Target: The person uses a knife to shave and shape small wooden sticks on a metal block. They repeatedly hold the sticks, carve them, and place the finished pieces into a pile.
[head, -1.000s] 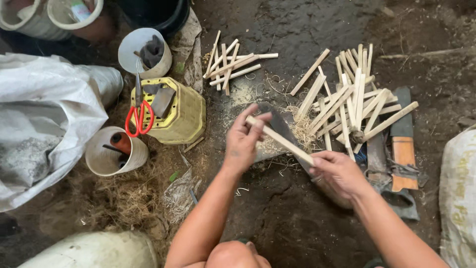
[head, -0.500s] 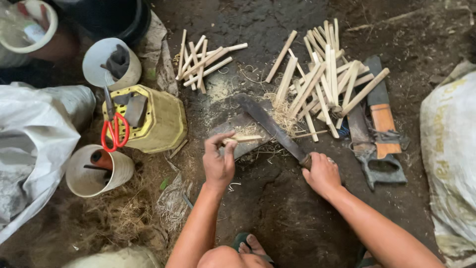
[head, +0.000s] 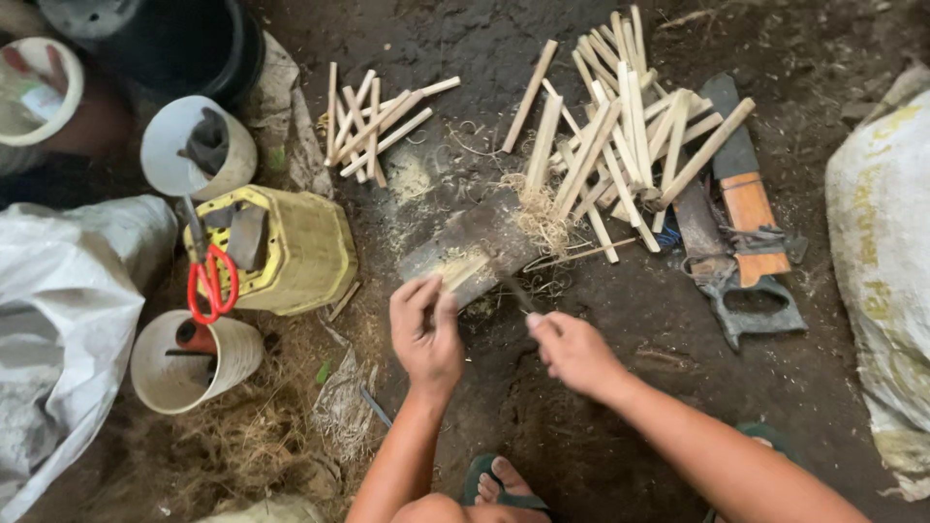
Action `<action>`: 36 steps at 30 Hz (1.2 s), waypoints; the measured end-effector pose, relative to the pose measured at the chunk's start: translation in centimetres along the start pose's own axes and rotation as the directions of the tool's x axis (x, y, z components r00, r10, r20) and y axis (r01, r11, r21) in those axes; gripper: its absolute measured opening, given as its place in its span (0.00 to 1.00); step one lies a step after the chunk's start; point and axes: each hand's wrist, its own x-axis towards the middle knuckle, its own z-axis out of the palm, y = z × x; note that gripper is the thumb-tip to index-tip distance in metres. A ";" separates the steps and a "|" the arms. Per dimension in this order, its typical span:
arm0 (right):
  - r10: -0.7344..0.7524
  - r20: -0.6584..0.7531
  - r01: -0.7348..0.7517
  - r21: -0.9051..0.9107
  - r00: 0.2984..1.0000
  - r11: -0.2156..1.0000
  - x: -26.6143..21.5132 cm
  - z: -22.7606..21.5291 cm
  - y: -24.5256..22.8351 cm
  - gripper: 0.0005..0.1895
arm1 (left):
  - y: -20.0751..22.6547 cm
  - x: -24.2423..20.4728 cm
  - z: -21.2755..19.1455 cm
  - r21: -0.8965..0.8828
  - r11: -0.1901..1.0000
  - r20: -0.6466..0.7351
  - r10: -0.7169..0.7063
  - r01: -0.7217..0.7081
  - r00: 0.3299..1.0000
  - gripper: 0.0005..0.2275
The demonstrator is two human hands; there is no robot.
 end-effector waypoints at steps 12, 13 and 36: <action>-0.343 0.034 0.338 -0.273 0.939 0.901 -3.0 1.5 -4.1 0.22 | 0.2 0.0 -2.3 -0.476 0.468 0.189 -0.772 0.744 0.607 0.10; -0.378 0.035 0.371 -0.295 0.925 0.881 -2.8 1.6 -4.2 0.21 | 0.3 -0.1 -2.4 -0.455 0.475 0.184 -0.777 0.753 0.602 0.10; -0.178 0.030 0.173 -0.450 0.983 0.876 -2.0 0.2 -4.8 0.22 | 1.2 -1.0 -3.0 -0.339 0.576 0.133 -0.753 0.743 0.645 0.10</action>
